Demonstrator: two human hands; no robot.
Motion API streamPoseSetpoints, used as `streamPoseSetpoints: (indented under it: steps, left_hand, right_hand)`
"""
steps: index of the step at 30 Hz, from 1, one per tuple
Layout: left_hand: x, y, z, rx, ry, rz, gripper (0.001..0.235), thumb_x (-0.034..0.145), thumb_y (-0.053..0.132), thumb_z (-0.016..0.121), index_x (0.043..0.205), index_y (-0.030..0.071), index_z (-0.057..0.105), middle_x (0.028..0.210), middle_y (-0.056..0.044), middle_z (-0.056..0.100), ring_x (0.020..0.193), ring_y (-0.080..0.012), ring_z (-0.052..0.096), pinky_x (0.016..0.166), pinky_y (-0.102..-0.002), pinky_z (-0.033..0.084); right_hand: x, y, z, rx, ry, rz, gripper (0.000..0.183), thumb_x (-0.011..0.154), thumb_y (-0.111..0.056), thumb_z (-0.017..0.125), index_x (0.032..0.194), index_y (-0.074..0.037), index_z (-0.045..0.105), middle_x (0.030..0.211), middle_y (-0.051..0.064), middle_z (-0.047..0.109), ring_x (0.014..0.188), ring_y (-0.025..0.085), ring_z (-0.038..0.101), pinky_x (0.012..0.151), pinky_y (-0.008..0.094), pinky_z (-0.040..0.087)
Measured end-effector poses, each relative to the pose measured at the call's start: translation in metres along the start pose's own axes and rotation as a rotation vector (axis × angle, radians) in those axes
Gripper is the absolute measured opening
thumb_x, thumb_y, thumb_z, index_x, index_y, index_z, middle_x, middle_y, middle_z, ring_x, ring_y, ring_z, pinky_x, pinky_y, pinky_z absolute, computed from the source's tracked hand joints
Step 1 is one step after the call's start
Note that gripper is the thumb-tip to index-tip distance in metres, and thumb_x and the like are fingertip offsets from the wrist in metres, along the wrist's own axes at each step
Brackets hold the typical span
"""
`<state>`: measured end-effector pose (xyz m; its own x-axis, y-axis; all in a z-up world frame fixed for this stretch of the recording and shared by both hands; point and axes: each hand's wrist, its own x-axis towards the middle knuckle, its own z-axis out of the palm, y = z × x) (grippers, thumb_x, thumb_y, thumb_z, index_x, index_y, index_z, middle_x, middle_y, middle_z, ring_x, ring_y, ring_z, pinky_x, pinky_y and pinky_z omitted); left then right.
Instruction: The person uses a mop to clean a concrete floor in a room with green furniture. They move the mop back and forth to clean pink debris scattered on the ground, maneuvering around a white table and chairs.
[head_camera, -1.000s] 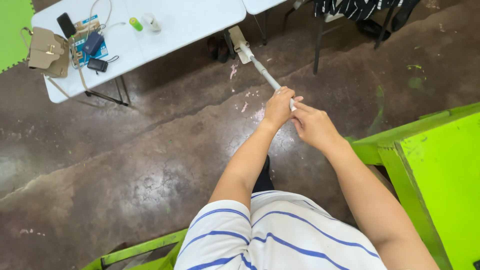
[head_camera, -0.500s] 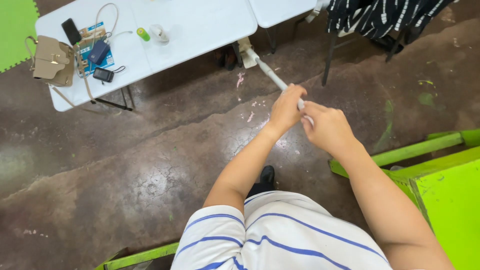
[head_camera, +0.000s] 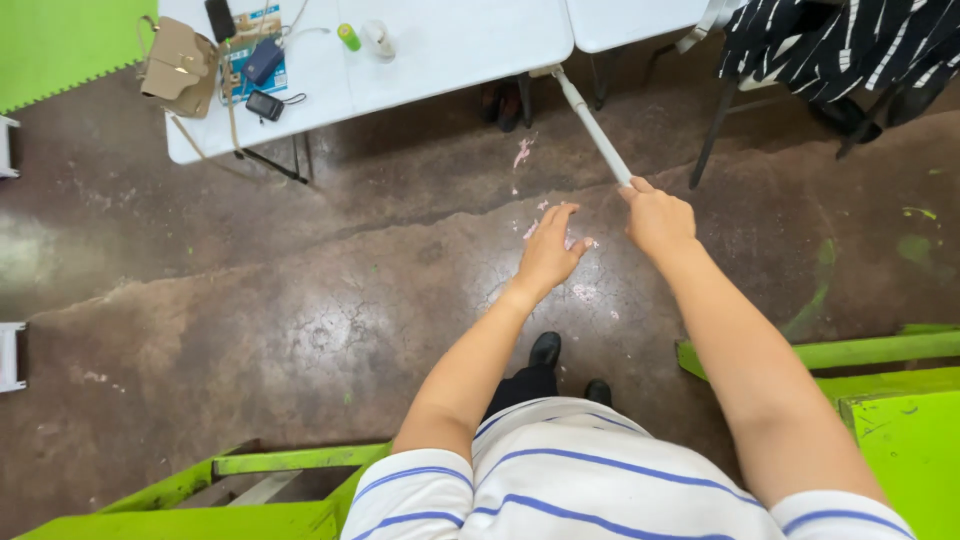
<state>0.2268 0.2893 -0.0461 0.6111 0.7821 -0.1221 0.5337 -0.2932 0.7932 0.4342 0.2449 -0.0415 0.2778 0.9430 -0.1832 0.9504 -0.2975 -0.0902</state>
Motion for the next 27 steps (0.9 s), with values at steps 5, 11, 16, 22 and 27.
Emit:
streamPoseSetpoints:
  steps: [5, 11, 16, 22, 27]
  left_hand:
    - [-0.041, 0.045, 0.037, -0.037, -0.049, 0.058, 0.067, 0.091, 0.021, 0.071, 0.151, 0.016, 0.043, 0.148, -0.017, 0.046, 0.139, -0.0392, 0.05, 0.114, -0.055, 0.044]
    - [-0.089, 0.108, 0.061, -0.21, 0.081, 0.129, 0.056, 0.086, 0.034, 0.073, 0.133, 0.018, 0.047, 0.125, -0.017, 0.05, 0.118, -0.0437, 0.059, 0.098, -0.054, 0.05]
    - [-0.112, 0.125, 0.065, -0.267, 0.105, 0.006, 0.044, 0.085, 0.062, 0.07, 0.108, 0.026, 0.06, 0.106, -0.004, 0.058, 0.102, -0.0363, 0.069, 0.086, -0.046, 0.055]
    - [-0.074, 0.072, 0.08, -0.456, 0.196, 0.119, 0.041, 0.089, 0.045, 0.078, 0.116, 0.02, 0.058, 0.123, -0.015, 0.059, 0.116, -0.0449, 0.063, 0.097, -0.047, 0.051]
    - [-0.044, 0.0, 0.083, -0.291, -0.048, 0.057, 0.111, 0.076, 0.015, 0.083, 0.161, -0.003, 0.014, 0.163, -0.037, 0.016, 0.152, -0.0491, 0.022, 0.129, -0.053, 0.022]
  right_hand:
    - [-0.117, 0.003, -0.071, -0.129, -0.02, -0.087, 0.045, 0.078, -0.014, 0.073, 0.123, -0.021, 0.076, 0.143, 0.0, 0.066, 0.091, 0.038, 0.078, 0.077, 0.051, 0.065]
    - [-0.262, -0.045, -0.177, -0.069, 0.418, -0.314, 0.028, 0.086, -0.022, 0.067, 0.113, -0.02, 0.073, 0.111, 0.0, 0.074, 0.067, 0.023, 0.075, 0.061, 0.036, 0.06]
    - [-0.281, -0.044, -0.166, 0.219, 0.741, -0.439, 0.033, 0.094, -0.039, 0.071, 0.119, -0.018, 0.075, 0.096, -0.005, 0.075, 0.07, 0.013, 0.071, 0.061, 0.024, 0.055]
    - [-0.237, -0.051, -0.113, 0.372, 0.775, -0.546, 0.007, 0.094, -0.02, 0.073, 0.099, -0.015, 0.071, 0.092, -0.003, 0.076, 0.074, 0.018, 0.074, 0.065, 0.028, 0.057]
    - [-0.143, -0.042, -0.024, 0.469, 0.79, -0.509, 0.013, 0.087, -0.015, 0.079, 0.099, -0.014, 0.073, 0.082, 0.007, 0.073, 0.075, 0.027, 0.073, 0.066, 0.037, 0.057]
